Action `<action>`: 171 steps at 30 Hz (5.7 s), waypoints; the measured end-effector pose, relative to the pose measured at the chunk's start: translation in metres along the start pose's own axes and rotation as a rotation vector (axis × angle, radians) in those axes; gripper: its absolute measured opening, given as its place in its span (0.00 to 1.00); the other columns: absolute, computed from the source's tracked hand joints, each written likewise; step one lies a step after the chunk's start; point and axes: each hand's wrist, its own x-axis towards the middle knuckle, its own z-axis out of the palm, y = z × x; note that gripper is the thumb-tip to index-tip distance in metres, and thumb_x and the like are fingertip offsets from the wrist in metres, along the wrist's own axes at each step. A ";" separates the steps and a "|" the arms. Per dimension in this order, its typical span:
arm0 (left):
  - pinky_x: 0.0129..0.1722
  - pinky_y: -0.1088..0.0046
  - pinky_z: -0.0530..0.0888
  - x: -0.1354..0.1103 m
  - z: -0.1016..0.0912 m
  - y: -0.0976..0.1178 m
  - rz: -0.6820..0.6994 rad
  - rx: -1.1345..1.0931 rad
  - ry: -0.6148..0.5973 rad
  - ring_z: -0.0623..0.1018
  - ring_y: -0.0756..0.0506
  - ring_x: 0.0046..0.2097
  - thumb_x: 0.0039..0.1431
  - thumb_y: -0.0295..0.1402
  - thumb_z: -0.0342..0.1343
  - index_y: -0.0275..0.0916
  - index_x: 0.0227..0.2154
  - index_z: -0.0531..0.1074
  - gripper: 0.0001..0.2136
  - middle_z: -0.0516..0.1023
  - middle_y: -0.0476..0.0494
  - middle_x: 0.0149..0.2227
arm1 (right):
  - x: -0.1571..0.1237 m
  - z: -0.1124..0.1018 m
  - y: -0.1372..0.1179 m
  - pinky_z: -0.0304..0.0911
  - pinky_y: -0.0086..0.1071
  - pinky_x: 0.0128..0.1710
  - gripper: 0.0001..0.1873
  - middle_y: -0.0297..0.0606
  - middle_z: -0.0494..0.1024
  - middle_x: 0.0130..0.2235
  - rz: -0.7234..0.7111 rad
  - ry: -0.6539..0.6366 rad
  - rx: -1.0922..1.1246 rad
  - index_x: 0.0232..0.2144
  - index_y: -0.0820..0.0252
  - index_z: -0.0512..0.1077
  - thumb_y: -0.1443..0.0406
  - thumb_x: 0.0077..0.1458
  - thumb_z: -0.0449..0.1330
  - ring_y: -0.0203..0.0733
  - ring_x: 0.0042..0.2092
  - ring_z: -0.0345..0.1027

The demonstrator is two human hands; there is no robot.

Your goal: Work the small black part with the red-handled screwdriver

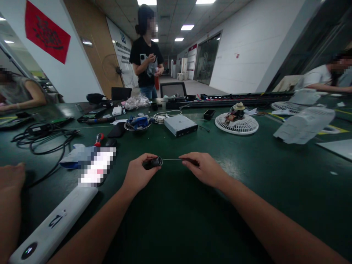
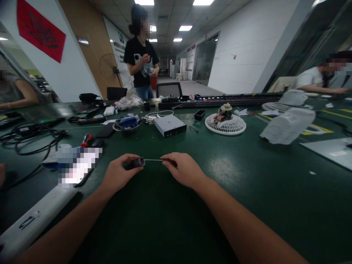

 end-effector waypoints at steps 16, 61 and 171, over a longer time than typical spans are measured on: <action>0.46 0.61 0.73 -0.005 0.002 0.014 0.092 0.016 -0.075 0.79 0.42 0.42 0.48 0.34 0.65 0.45 0.40 0.76 0.14 0.81 0.49 0.39 | -0.001 0.004 -0.005 0.56 0.30 0.26 0.15 0.35 0.77 0.29 0.088 -0.095 0.176 0.41 0.58 0.79 0.62 0.59 0.54 0.35 0.27 0.65; 0.47 0.62 0.68 -0.011 0.010 0.019 0.352 0.027 -0.233 0.75 0.43 0.45 0.50 0.28 0.65 0.44 0.43 0.73 0.16 0.79 0.48 0.43 | 0.001 0.032 -0.012 0.54 0.27 0.26 0.06 0.27 0.65 0.23 0.195 0.083 0.304 0.26 0.61 0.73 0.67 0.45 0.67 0.33 0.27 0.59; 0.47 0.62 0.68 -0.007 0.010 0.017 0.248 0.099 -0.209 0.74 0.42 0.45 0.50 0.30 0.65 0.45 0.43 0.74 0.16 0.78 0.49 0.41 | 0.002 0.044 -0.009 0.66 0.32 0.29 0.17 0.36 0.77 0.29 0.222 0.052 0.678 0.22 0.57 0.58 0.63 0.49 0.64 0.40 0.31 0.73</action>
